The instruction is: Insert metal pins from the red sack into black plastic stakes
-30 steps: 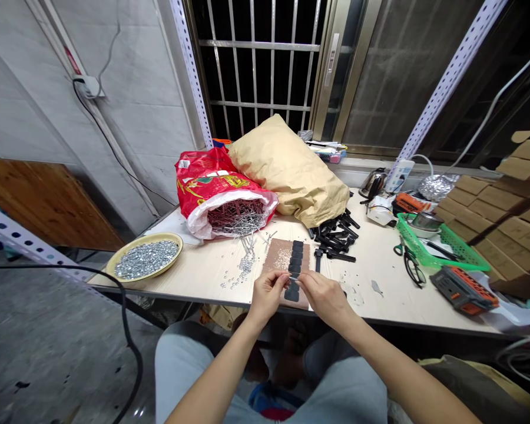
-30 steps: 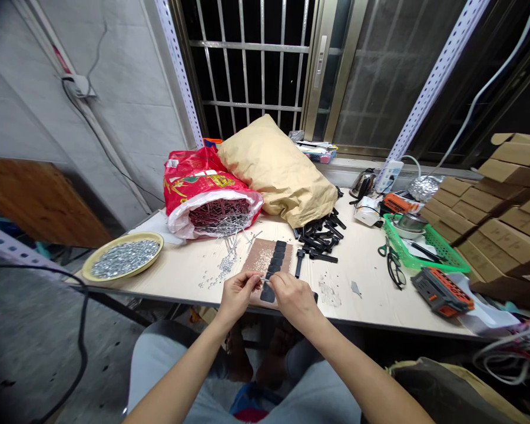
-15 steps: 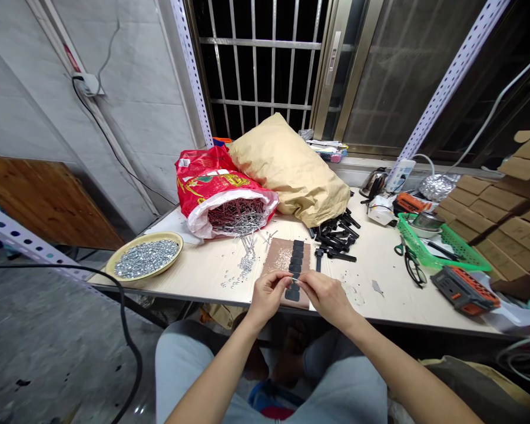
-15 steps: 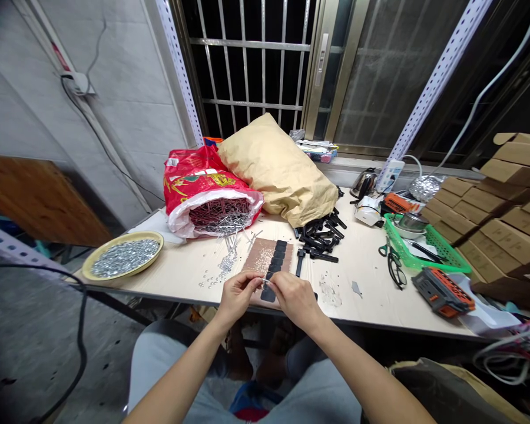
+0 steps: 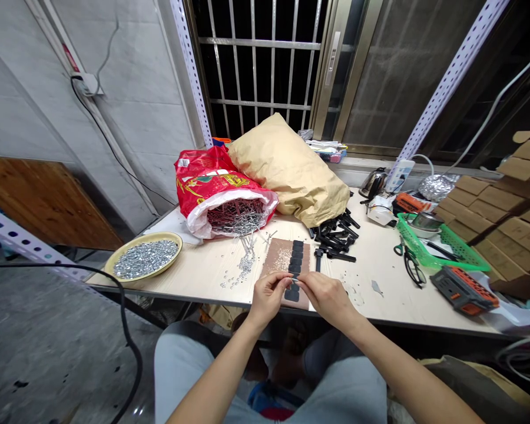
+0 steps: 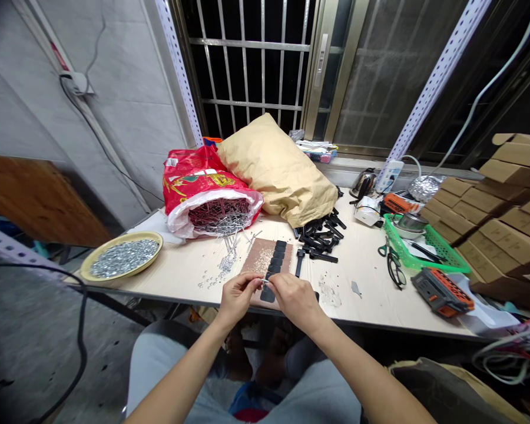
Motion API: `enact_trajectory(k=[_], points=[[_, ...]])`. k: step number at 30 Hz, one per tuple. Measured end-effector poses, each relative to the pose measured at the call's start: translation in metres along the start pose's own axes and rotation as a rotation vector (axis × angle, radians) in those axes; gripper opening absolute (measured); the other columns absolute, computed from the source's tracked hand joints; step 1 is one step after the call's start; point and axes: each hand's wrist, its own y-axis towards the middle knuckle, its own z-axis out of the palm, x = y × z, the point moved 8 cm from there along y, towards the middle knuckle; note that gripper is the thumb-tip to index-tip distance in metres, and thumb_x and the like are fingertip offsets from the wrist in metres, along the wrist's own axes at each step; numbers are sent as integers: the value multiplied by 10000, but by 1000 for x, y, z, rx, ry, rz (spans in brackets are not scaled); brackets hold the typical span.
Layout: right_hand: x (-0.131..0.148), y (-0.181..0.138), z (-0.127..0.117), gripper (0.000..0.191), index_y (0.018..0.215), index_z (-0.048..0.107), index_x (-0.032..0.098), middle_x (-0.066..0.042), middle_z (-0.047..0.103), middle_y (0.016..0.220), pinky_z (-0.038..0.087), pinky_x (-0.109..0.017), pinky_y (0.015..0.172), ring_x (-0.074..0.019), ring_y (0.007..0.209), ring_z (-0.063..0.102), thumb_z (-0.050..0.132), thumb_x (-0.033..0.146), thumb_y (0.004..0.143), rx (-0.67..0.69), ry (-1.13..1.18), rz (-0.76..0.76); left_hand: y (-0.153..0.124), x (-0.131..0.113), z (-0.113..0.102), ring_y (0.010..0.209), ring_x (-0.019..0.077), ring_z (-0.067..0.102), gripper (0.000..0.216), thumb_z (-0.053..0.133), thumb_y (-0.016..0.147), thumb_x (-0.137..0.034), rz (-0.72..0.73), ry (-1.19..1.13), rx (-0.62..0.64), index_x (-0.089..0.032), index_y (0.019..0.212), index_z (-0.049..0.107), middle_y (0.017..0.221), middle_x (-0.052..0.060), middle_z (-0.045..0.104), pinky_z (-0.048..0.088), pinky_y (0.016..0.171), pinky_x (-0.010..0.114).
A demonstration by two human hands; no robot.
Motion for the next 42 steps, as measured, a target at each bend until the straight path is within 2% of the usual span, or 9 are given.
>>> enact_trajectory(k=[5, 12, 19, 24, 29, 32, 37, 40, 42], points=[[-8, 0, 7, 277, 810, 549, 186, -28, 605, 729, 419, -230, 623, -134, 672, 571, 326, 305, 923, 103, 160, 86, -1, -1, 5, 607, 113, 564, 178, 546, 774, -307, -26, 5, 53, -161, 811, 640, 750, 43, 623, 468, 592, 228], [-13, -11, 7, 291, 1176, 471, 237, -64, 557, 1061, 453, -253, 791, -144, 926, 560, 371, 271, 905, 211, 381, -27, 3, 15, 1, 617, 113, 539, 212, 533, 774, -341, -161, -48, 42, -142, 809, 599, 666, 16, 582, 450, 611, 231], [-98, 18, 41, 263, 1048, 595, 201, -58, 519, 968, 447, -228, 628, -112, 683, 551, 390, 231, 885, 219, 48, 118, 5, 28, -3, 790, 137, 554, 475, 508, 783, -383, -181, 95, 9, -173, 1204, 438, 1065, 104, 550, 467, 700, 275], [-60, 5, 66, 231, 999, 640, 197, -41, 539, 870, 444, -228, 727, -124, 784, 548, 462, 248, 859, 570, 433, -229, 4, 23, -36, 890, 176, 569, 418, 475, 801, -400, -195, 157, -113, -156, 1139, 505, 1011, 104, 597, 448, 777, 307], [-79, 10, 59, 293, 1072, 606, 167, -74, 506, 933, 449, -279, 736, -129, 763, 533, 393, 253, 889, 383, 372, -4, 3, 16, -50, 876, 176, 585, 422, 456, 802, -435, -227, 168, -153, -162, 1116, 529, 1018, 104, 608, 454, 741, 287], [-64, 3, 66, 262, 1040, 627, 196, -48, 519, 884, 446, -254, 754, -124, 793, 535, 441, 278, 875, 540, 493, -175, 3, 15, -55, 894, 175, 578, 415, 466, 794, -441, -232, 193, -180, -155, 1083, 549, 1014, 102, 612, 445, 748, 278], [-78, 11, 62, 300, 1034, 631, 179, -62, 516, 885, 452, -275, 766, -134, 800, 535, 389, 289, 895, 378, 440, -8, 2, 18, -59, 853, 169, 582, 400, 473, 792, -437, -222, 200, -187, -159, 1065, 562, 990, 94, 624, 443, 734, 274], [-58, 7, 67, 267, 1029, 636, 210, -43, 524, 868, 451, -258, 780, -126, 802, 536, 437, 303, 876, 508, 527, -142, 0, 17, -60, 857, 177, 584, 381, 474, 791, -431, -215, 218, -194, -164, 1041, 580, 976, 94, 629, 449, 717, 277], [-58, 5, 57, 277, 1044, 628, 224, -41, 517, 863, 454, -268, 784, -131, 813, 533, 428, 321, 878, 469, 546, -111, 0, 16, -62, 868, 186, 583, 375, 474, 790, -430, -213, 225, -200, -163, 1027, 589, 974, 98, 628, 453, 708, 280]])
